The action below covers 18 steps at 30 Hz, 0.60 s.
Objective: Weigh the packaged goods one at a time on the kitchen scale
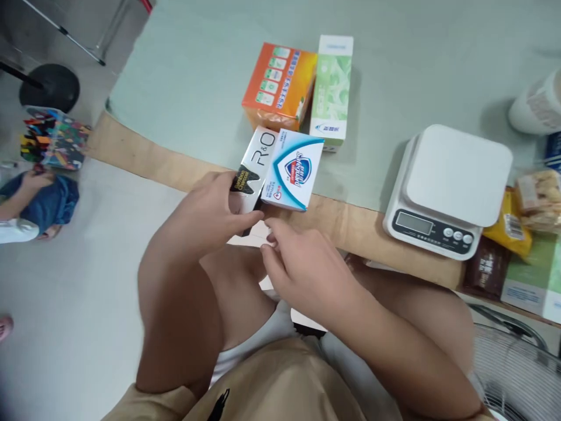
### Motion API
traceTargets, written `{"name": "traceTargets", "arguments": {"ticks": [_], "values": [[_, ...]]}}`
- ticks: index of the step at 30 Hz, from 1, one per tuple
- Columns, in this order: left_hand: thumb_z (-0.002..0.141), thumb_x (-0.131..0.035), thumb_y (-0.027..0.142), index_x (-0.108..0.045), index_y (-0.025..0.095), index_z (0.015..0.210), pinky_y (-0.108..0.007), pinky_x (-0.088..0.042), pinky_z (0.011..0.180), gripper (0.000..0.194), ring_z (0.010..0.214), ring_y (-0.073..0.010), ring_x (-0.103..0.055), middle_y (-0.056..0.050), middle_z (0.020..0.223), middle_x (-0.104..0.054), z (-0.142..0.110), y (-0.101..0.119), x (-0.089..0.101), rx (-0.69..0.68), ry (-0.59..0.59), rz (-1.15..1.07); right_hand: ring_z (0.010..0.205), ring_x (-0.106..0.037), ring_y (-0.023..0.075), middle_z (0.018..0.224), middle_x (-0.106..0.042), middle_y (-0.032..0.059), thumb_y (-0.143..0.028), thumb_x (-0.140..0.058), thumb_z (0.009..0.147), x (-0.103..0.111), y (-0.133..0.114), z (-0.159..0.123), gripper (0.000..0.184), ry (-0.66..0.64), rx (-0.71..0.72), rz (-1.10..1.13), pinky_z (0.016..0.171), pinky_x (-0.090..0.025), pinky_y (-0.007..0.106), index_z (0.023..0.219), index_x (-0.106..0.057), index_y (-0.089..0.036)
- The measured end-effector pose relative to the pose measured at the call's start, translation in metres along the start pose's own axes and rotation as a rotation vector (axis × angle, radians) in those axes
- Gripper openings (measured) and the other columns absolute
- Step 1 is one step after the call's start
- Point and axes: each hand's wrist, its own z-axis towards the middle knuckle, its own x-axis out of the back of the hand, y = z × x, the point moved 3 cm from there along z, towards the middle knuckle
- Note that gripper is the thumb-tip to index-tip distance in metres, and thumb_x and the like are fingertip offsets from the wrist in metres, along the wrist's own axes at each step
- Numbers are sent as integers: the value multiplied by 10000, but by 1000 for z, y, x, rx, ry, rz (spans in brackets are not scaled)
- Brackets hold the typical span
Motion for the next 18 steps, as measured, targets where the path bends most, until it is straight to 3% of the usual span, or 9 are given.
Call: {"name": "traceTargets", "arguments": {"ticks": [5,10,14,18], "values": [[767,-631,253,-515,240,831,-403,-507,705,132,787,-267,-643,-38,844,-656,-9,-10,15,45,9,-66,1055,-765,330,1235,-765,161,-311,-450,1009,-15,-5,10,538,-66,1,26,893,-589,487,1514,-457,-125],[746,-679,267,-500,251,744,-340,-438,624,179,640,-192,-545,33,617,-501,-37,-19,42,105,251,-161,1259,-690,366,1481,-632,193,-425,-477,1005,-19,-20,10,787,-71,132,126,921,-615,528,1673,-179,-134],[747,-718,277,-544,242,800,-306,-406,564,186,580,-141,-461,61,592,-429,-67,11,41,-97,412,-263,1341,-649,312,1613,-518,150,-427,-540,994,-8,-33,-14,893,36,294,336,1060,-591,519,1691,-24,-213],[834,-704,348,-685,232,1079,-279,-444,577,272,660,-133,-509,33,755,-571,-88,56,20,-341,515,-486,1424,-589,262,1639,-471,162,-293,-599,970,19,-25,-51,932,229,413,486,1116,-576,417,1664,11,-174]]}}
